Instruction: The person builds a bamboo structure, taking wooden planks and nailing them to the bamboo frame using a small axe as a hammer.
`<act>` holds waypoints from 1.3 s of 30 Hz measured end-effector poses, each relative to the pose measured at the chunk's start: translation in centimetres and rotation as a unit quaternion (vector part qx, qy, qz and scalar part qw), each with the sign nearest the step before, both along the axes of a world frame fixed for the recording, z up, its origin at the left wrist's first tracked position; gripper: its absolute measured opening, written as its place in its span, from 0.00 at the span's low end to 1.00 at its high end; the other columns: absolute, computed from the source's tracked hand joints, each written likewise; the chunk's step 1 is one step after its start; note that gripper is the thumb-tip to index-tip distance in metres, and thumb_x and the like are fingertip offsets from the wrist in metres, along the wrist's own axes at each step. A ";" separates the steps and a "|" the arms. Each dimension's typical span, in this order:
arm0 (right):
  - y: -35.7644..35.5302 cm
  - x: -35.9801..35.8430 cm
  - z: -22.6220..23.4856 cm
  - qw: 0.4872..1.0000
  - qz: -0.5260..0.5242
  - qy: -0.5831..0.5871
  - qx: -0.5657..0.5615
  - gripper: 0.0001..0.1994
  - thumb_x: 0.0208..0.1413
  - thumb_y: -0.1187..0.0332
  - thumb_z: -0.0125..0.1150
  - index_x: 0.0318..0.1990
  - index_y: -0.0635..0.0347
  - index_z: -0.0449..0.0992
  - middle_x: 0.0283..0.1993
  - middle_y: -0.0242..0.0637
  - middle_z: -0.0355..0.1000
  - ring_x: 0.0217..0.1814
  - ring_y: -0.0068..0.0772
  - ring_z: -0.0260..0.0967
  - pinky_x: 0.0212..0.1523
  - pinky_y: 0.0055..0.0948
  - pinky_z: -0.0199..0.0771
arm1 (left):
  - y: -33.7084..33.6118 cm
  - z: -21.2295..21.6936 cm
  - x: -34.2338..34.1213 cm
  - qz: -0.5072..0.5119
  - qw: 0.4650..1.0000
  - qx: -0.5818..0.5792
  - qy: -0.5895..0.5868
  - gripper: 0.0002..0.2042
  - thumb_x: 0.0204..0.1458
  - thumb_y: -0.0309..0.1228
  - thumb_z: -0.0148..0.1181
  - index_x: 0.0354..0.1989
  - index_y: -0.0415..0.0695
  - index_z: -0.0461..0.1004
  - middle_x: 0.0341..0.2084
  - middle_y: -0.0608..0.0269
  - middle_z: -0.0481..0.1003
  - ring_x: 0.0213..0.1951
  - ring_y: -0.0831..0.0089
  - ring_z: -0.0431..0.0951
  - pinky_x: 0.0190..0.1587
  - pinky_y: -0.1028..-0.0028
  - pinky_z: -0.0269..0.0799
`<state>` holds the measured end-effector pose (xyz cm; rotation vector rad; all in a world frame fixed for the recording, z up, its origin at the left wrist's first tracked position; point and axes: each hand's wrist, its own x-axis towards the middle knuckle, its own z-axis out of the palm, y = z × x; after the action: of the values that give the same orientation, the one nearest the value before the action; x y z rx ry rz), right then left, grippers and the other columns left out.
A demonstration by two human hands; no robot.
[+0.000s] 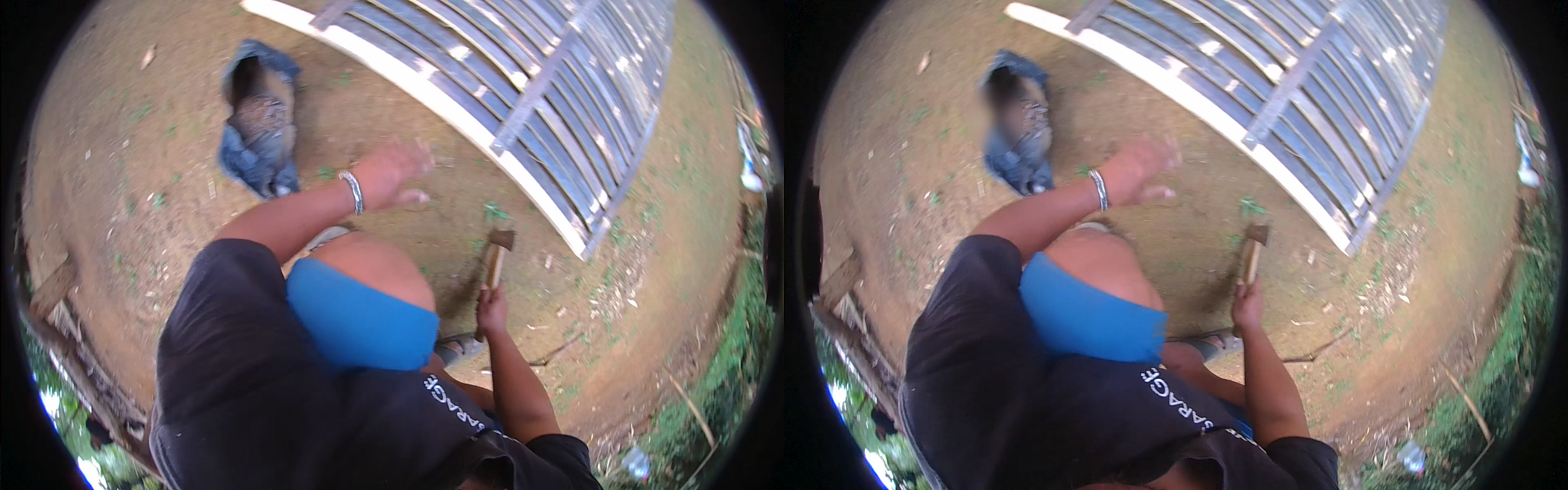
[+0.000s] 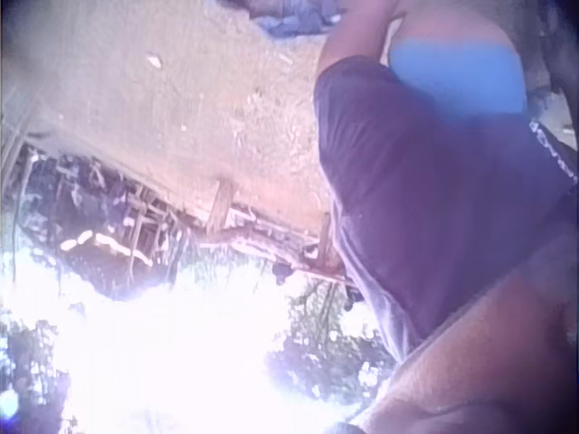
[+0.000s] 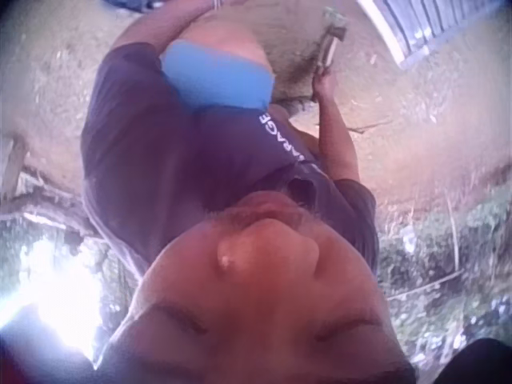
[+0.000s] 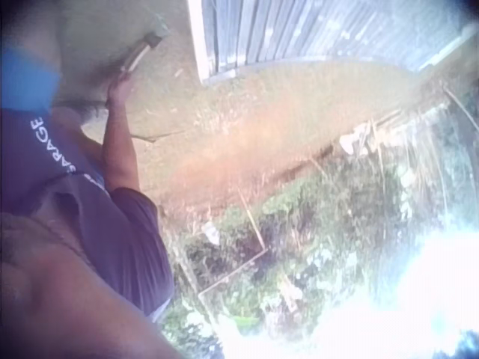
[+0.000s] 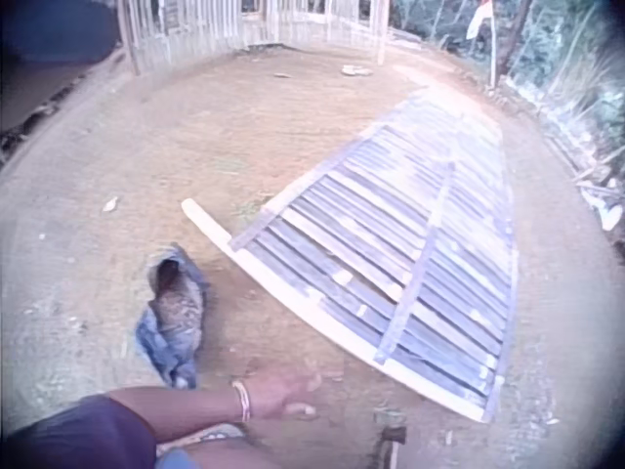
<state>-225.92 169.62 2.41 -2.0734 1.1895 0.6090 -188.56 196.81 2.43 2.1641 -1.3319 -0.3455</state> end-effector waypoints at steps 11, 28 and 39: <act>-2.0 2.7 1.8 0.998 0.017 -0.014 0.053 0.14 0.69 0.66 0.52 0.58 0.58 0.65 0.25 0.35 0.69 0.24 0.31 0.68 0.27 0.37 0.70 | 15.7 4.6 2.8 0.584 0.810 -0.032 0.047 0.11 0.59 0.34 0.61 0.42 0.40 0.82 0.34 0.49 0.83 0.37 0.57 0.84 0.42 0.66 0.77; 1.6 4.1 2.4 0.988 -0.124 -0.015 0.091 0.10 0.69 0.68 0.50 0.54 0.55 0.62 0.21 0.28 0.62 0.17 0.22 0.61 0.16 0.28 0.63 | 19.0 -2.5 9.4 0.571 0.803 0.147 0.092 0.14 0.49 0.33 0.68 0.44 0.43 0.82 0.40 0.54 0.83 0.44 0.55 0.83 0.50 0.62 0.77; 0.2 2.2 0.2 0.995 -0.083 -0.026 0.058 0.11 0.68 0.66 0.53 0.54 0.55 0.63 0.22 0.30 0.65 0.18 0.24 0.63 0.18 0.30 0.65 | 22.8 -2.5 8.6 0.585 0.783 0.016 0.212 0.14 0.49 0.26 0.66 0.45 0.41 0.81 0.35 0.59 0.85 0.39 0.68 0.85 0.46 0.71 0.78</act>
<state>-223.76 169.85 2.65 -1.8613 1.2525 0.5285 -179.92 219.60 -0.08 2.2905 0.3714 -0.2888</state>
